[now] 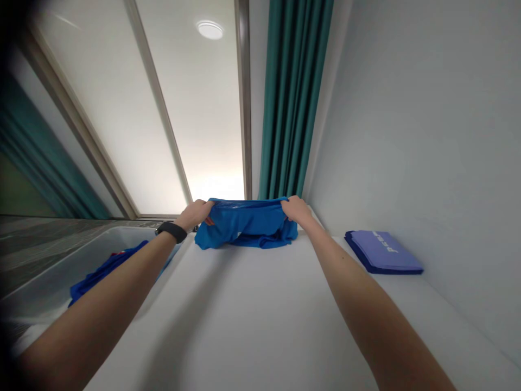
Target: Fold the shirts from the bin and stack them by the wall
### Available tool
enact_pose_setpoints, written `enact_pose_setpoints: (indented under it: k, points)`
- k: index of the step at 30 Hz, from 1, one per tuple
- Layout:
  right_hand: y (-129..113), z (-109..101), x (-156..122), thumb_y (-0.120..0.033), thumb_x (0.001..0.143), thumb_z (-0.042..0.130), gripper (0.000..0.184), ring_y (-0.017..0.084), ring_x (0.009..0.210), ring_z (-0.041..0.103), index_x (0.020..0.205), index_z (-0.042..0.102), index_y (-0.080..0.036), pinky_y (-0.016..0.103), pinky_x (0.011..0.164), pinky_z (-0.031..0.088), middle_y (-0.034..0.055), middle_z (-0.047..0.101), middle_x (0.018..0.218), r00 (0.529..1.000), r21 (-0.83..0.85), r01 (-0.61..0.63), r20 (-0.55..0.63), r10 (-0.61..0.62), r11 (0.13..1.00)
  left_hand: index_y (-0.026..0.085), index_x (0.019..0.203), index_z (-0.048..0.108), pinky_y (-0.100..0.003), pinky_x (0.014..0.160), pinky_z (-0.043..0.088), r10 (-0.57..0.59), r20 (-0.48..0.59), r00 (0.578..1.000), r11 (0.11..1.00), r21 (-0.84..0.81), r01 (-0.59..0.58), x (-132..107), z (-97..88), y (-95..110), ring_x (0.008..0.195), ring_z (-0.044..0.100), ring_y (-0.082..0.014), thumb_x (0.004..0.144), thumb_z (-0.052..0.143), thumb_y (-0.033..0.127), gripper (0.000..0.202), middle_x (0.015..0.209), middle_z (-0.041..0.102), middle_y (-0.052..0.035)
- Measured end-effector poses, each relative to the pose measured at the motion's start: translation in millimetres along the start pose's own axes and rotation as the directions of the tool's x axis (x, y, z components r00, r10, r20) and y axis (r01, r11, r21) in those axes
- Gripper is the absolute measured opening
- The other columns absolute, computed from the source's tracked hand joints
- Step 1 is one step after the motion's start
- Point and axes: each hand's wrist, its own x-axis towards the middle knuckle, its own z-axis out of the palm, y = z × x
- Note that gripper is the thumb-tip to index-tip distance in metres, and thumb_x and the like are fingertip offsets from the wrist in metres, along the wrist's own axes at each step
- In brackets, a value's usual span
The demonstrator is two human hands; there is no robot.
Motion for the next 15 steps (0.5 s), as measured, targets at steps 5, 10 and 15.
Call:
enact_pose_setpoints:
  k: [5, 10, 15]
  points:
    - [2, 3, -8, -0.033, 0.089, 0.041, 0.033, 0.015, 0.044, 0.053, 0.075, 0.063, -0.013, 0.025, 0.051, 0.041, 0.0065, 0.063, 0.050, 0.991, 0.039, -0.026, 0.130, 0.021, 0.999, 0.019, 0.059, 0.057, -0.031, 0.050, 0.049, -0.028, 0.108, 0.994, 1.000, -0.008, 0.029, -1, 9.0, -16, 0.046, 0.064, -0.0248, 0.084, 0.040, 0.039, 0.037, 0.046, 0.063, -0.0101]
    - [0, -2, -11, -0.023, 0.085, 0.044, 0.019, 0.009, 0.033, 0.037, 0.090, 0.062, -0.016, 0.022, 0.040, 0.028, -0.0025, 0.056, 0.044, 0.985, 0.111, 0.028, 0.164, -0.046, 0.993, 0.019, 0.073, 0.056, -0.026, 0.043, 0.044, 0.038, 0.092, 0.995, 0.999, -0.032, -0.035, -3, 2.3, -21, 0.039, 0.059, -0.0205, 0.083, 0.039, 0.030, 0.023, 0.041, 0.055, -0.0012]
    - [-2, 8, -33, -0.016, 0.083, 0.042, 0.030, 0.011, 0.042, 0.050, 0.107, 0.061, -0.016, 0.022, 0.044, 0.034, 0.0023, 0.069, 0.066, 0.950, 0.089, 0.163, 0.256, -0.181, 0.983, 0.019, 0.071, 0.055, -0.024, 0.051, 0.047, 0.107, 0.137, 0.985, 0.994, 0.015, -0.110, -25, 10.5, -25, 0.051, 0.065, -0.0182, 0.082, 0.036, 0.027, 0.023, 0.053, 0.064, -0.0027]
